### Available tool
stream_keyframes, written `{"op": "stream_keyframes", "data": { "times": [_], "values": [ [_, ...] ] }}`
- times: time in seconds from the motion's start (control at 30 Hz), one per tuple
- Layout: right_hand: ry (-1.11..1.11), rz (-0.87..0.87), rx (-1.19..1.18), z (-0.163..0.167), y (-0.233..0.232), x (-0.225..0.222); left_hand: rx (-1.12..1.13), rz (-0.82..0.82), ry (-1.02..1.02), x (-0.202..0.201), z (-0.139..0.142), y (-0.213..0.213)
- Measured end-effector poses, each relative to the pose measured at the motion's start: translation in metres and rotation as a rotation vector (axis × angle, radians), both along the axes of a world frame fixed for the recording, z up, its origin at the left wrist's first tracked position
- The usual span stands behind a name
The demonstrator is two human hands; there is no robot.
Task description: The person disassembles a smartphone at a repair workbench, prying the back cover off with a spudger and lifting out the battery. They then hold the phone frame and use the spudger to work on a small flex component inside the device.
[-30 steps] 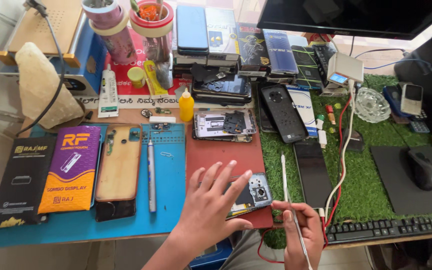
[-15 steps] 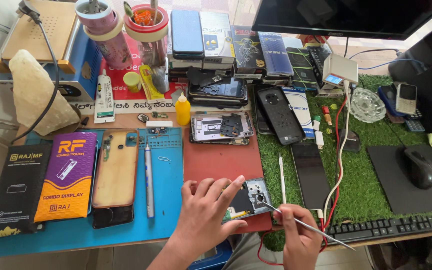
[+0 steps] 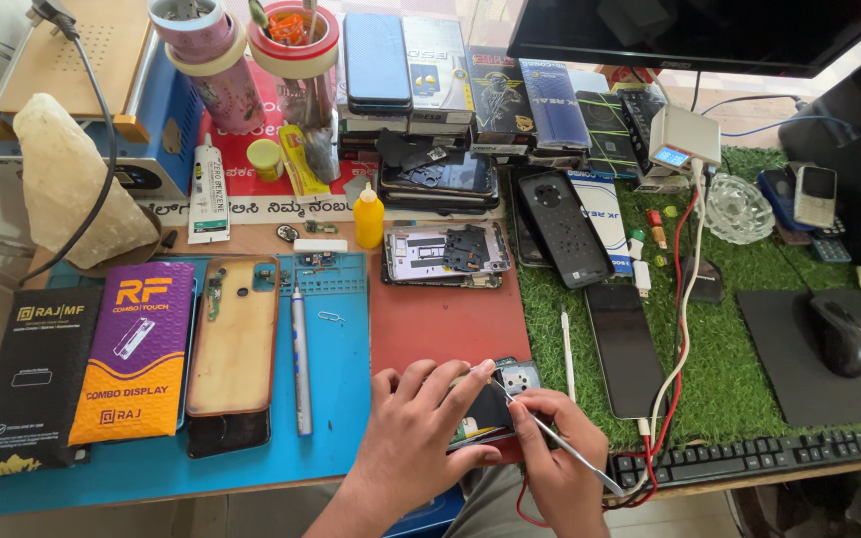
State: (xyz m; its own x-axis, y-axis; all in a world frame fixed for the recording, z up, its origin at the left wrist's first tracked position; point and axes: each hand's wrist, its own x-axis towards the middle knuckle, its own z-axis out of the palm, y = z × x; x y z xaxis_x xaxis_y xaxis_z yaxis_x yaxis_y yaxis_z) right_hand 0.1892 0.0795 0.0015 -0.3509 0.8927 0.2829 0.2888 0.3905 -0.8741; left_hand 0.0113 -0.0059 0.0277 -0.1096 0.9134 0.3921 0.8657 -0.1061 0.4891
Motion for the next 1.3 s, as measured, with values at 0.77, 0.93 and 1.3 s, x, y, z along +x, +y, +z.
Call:
{"op": "stream_keyframes", "data": {
  "times": [0.77, 0.93, 1.3],
  "values": [
    [-0.046, -0.022, 0.258, 0.0, -0.008, -0.014, -0.012, 0.005, -0.011, 0.0, 0.004, 0.0],
    [-0.056, -0.038, 0.377, -0.002, -0.014, -0.018, -0.021, 0.006, -0.022, 0.001, 0.003, 0.0],
    [-0.066, -0.068, 0.591, -0.013, -0.02, -0.024, -0.031, 0.019, 0.006, 0.001, -0.002, 0.001]
  ]
}}
